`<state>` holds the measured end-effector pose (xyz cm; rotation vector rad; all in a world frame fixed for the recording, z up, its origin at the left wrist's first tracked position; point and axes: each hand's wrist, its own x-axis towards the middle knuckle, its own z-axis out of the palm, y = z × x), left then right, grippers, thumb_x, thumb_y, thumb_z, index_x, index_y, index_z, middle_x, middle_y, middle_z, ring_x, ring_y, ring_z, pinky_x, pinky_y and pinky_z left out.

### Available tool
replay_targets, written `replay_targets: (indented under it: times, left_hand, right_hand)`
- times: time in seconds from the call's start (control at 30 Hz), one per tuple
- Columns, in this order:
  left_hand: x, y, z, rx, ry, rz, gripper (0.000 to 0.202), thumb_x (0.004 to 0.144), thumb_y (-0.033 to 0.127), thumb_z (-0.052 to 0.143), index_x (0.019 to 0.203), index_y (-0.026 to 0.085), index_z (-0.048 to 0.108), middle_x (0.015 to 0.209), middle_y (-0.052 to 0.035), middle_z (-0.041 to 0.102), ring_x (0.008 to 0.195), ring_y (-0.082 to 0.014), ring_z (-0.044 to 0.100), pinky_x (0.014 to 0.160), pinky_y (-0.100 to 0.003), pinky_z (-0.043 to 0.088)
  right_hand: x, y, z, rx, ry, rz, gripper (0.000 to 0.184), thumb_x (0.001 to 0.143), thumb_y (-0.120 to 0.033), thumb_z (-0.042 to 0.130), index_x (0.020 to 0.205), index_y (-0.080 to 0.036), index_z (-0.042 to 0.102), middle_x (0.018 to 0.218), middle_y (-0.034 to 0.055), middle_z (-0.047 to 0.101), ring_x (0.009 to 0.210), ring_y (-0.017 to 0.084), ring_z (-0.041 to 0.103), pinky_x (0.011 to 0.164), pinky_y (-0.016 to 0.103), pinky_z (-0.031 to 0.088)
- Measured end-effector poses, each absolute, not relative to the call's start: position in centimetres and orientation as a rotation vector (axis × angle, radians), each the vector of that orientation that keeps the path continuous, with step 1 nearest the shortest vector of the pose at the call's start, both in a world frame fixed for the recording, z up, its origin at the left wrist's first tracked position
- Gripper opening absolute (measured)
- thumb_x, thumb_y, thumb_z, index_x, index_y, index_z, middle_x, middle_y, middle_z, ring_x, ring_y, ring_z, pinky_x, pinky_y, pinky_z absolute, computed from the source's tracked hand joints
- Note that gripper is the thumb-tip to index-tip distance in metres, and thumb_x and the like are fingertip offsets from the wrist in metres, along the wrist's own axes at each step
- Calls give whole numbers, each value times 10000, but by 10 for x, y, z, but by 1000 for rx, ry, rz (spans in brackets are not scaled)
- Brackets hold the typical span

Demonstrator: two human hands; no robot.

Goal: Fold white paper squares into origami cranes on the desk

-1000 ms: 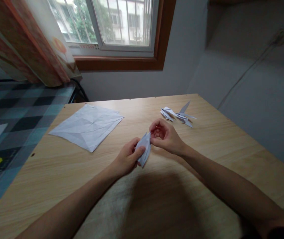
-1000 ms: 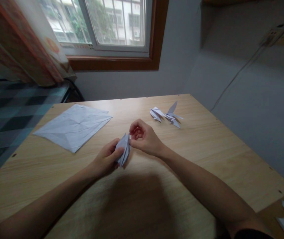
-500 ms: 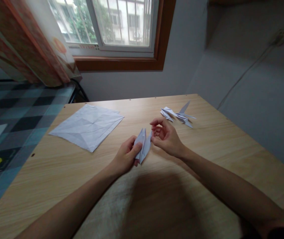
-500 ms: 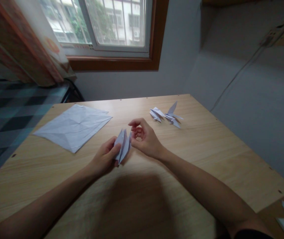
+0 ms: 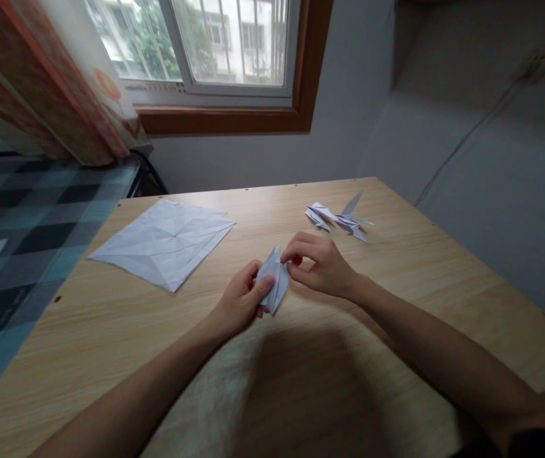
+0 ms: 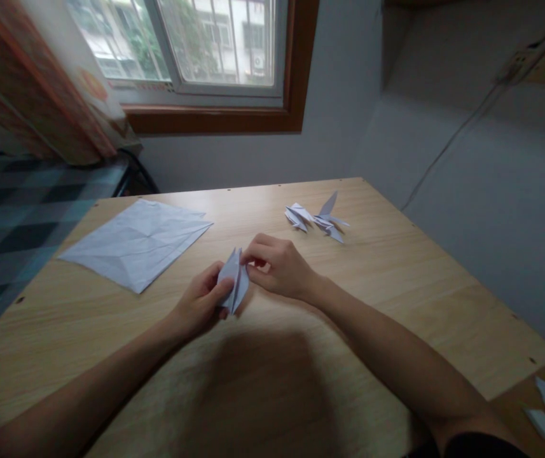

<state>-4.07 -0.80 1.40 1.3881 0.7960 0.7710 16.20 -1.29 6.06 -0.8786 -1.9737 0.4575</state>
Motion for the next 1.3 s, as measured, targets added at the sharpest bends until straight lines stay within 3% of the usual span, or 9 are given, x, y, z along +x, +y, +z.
replay_targets:
  times: [0.13,0.3,0.53,0.77,1.07,1.3]
  left_hand:
    - [-41,-8,12,1349,789,765,462,761,556,736,893,182,500,580,77,533,395,-60,480,376,-164,374]
    - [-41,-8,14,1340,799,769,430,761,507,747,885,185,490,578,78,542,398,-65,480,380,-173,379]
    - [-39,-8,13,1338,820,852,393,769,483,732,854,198,475,551,86,528,403,-73,467,389,-180,370]
    - [-38,-7,14,1351,858,934,354,769,451,719,853,192,493,611,82,514,459,-74,466,403,-176,388]
    - [-38,-12,22,1421,922,936,317,747,416,717,814,192,503,627,75,485,521,-91,475,432,-202,457]
    - [-37,-10,25,1469,946,947,295,724,391,720,758,184,512,584,78,479,497,-86,473,431,-191,415]
  right_hand:
    - [157,-14,53,-910,-1863,487,101,782,-135,614,744,-224,645,758,6,645,665,146,592,640,293,501]
    - [151,-12,42,-1010,-1626,808,34,766,-190,667,755,-204,638,730,-7,663,673,145,622,653,291,515]
    - [144,-9,34,-921,-1313,1157,203,652,-237,786,662,-191,589,808,21,729,760,169,681,727,317,564]
    - [144,-10,35,-923,-1330,1156,158,685,-260,782,735,-179,656,763,13,709,734,147,666,729,282,558]
    - [138,-13,34,-933,-1270,1110,354,662,-455,849,670,-179,628,801,42,724,715,153,665,713,300,558]
    - [137,-9,28,-867,-1116,1221,382,602,-327,885,844,-204,616,683,-40,657,625,113,634,633,245,546]
